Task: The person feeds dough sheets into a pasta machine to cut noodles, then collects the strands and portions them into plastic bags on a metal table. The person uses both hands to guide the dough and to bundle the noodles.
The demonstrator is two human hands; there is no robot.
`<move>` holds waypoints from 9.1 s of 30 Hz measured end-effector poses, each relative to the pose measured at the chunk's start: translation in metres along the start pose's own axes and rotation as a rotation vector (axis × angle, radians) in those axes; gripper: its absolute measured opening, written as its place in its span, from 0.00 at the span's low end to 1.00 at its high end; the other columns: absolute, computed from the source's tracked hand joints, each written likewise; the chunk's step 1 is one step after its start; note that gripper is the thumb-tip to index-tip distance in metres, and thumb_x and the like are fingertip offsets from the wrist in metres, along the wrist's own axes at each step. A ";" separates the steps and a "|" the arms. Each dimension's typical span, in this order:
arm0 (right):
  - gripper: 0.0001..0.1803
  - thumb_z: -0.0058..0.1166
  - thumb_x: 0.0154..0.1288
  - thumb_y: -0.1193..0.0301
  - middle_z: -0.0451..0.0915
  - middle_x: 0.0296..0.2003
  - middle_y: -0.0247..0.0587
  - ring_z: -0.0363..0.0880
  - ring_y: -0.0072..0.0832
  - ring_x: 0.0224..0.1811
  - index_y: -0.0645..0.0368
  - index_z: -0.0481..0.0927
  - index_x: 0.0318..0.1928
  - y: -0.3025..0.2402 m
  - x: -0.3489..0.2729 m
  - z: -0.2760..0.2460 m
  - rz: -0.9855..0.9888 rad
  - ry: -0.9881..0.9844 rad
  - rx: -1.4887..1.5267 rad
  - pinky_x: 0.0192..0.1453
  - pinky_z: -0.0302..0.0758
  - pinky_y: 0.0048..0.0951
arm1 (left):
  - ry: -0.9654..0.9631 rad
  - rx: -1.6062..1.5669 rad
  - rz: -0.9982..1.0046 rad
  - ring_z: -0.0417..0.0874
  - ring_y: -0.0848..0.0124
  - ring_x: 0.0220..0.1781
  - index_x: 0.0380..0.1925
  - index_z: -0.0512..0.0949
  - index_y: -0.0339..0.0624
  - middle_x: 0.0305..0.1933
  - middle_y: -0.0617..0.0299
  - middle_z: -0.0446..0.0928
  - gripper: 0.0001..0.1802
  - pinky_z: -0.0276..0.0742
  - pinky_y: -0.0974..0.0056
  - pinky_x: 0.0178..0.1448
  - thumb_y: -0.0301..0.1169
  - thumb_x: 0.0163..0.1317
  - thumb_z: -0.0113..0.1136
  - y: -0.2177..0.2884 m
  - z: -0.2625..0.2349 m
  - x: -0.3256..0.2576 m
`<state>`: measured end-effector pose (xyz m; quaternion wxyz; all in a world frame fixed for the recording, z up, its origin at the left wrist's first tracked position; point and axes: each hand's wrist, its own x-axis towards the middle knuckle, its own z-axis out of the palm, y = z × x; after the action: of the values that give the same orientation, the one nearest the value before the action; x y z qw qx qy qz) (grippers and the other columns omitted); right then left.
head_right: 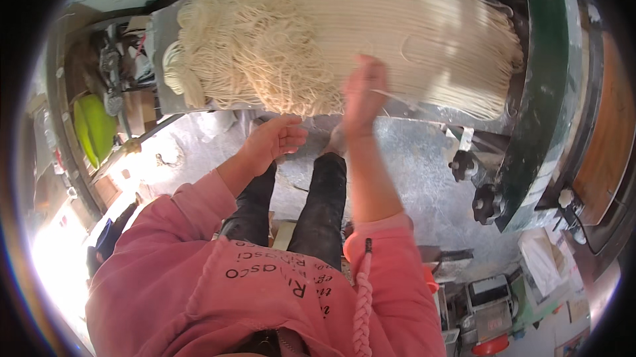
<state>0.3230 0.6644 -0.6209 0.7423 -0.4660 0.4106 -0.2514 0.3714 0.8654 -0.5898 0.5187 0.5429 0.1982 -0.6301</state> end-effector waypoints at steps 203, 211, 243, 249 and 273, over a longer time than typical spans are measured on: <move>0.29 0.39 0.65 0.46 0.80 0.34 0.51 0.78 0.49 0.40 0.58 0.82 0.32 0.008 0.048 0.160 -0.688 -1.331 -1.619 0.44 0.72 0.44 | 0.914 -1.909 0.452 0.77 0.59 0.54 0.59 0.64 0.42 0.56 0.56 0.73 0.34 0.77 0.51 0.53 0.56 0.70 0.24 -0.198 0.114 -0.104; 0.30 0.40 0.63 0.44 0.80 0.38 0.54 0.77 0.52 0.45 0.59 0.83 0.36 0.037 0.065 0.141 -0.670 -1.331 -1.649 0.49 0.71 0.45 | 0.820 -1.846 0.635 0.76 0.60 0.53 0.57 0.65 0.43 0.54 0.57 0.73 0.32 0.77 0.49 0.52 0.56 0.70 0.27 -0.216 0.122 -0.124; 0.33 0.40 0.64 0.44 0.81 0.26 0.53 0.79 0.45 0.32 0.64 0.82 0.27 0.041 0.106 0.247 -0.757 -0.897 -1.581 0.39 0.70 0.41 | 0.514 -1.550 0.665 0.81 0.62 0.44 0.53 0.65 0.38 0.49 0.55 0.75 0.29 0.82 0.52 0.43 0.53 0.70 0.35 -0.156 -0.172 -0.053; 0.31 0.42 0.65 0.47 0.81 0.26 0.51 0.78 0.46 0.31 0.64 0.83 0.29 0.051 0.106 0.243 -0.652 -1.113 -1.464 0.39 0.70 0.43 | 0.701 -1.548 0.458 0.81 0.60 0.43 0.53 0.66 0.38 0.50 0.55 0.74 0.30 0.81 0.51 0.44 0.55 0.68 0.38 -0.153 -0.182 -0.051; 0.19 0.52 0.61 0.61 0.79 0.46 0.52 0.75 0.44 0.51 0.60 0.78 0.47 0.063 -0.051 0.319 -1.010 -1.174 -1.383 0.56 0.70 0.37 | 0.306 -0.148 0.279 0.80 0.67 0.34 0.38 0.75 0.35 0.33 0.57 0.79 0.26 0.79 0.64 0.37 0.51 0.66 0.46 -0.199 -0.292 -0.158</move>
<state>0.5640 0.8857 -0.5859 0.2043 -0.9571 -0.2040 0.0239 0.3183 1.2484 -0.6091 0.6031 0.6146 0.2433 -0.4464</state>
